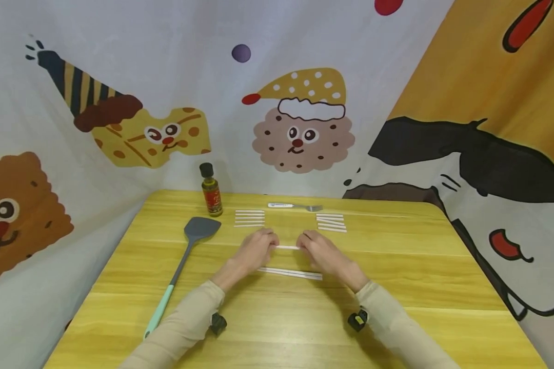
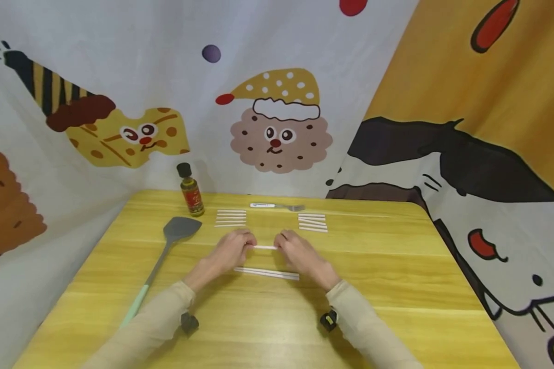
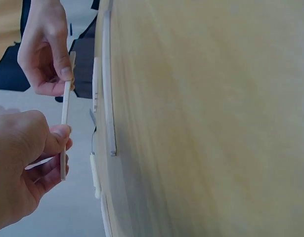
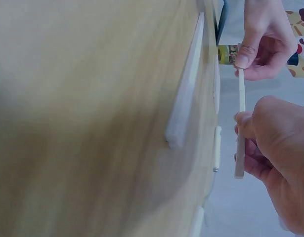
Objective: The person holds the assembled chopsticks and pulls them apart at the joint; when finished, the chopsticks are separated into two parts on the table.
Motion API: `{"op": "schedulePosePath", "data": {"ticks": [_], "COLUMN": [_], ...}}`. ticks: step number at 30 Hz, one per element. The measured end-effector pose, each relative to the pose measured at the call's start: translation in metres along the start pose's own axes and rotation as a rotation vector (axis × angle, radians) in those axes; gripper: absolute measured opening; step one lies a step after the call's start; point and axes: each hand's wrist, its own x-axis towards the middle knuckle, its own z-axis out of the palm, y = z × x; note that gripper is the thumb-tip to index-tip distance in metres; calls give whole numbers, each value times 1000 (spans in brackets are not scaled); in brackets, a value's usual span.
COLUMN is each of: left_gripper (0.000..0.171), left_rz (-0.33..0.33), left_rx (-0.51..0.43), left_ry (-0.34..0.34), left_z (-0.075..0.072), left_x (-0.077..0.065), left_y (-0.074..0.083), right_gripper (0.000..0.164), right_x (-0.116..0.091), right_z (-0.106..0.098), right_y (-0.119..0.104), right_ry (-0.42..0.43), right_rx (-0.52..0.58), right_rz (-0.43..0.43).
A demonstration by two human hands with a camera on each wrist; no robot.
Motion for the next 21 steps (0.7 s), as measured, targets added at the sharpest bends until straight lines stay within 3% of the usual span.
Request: {"op": "schedulePosePath", "data": {"ticks": [4,9,21], "left_gripper": [12,19,22], "left_rz": [-4,28,101], "left_rx": [-2,68,129], "left_ry": [82,165,266], "left_z": [-1,-2,-18], "left_x": [2,3,-7], "left_y": [-1,1,11], "right_gripper": [12,11,9], "right_x": [6,9,12], "right_z": [-6,-11,-24], "right_y": [3,5,1], "right_ry": [-3,1,41], "right_rx": [-1,-35,-15], "right_rz": [-13,-26,-112]}}
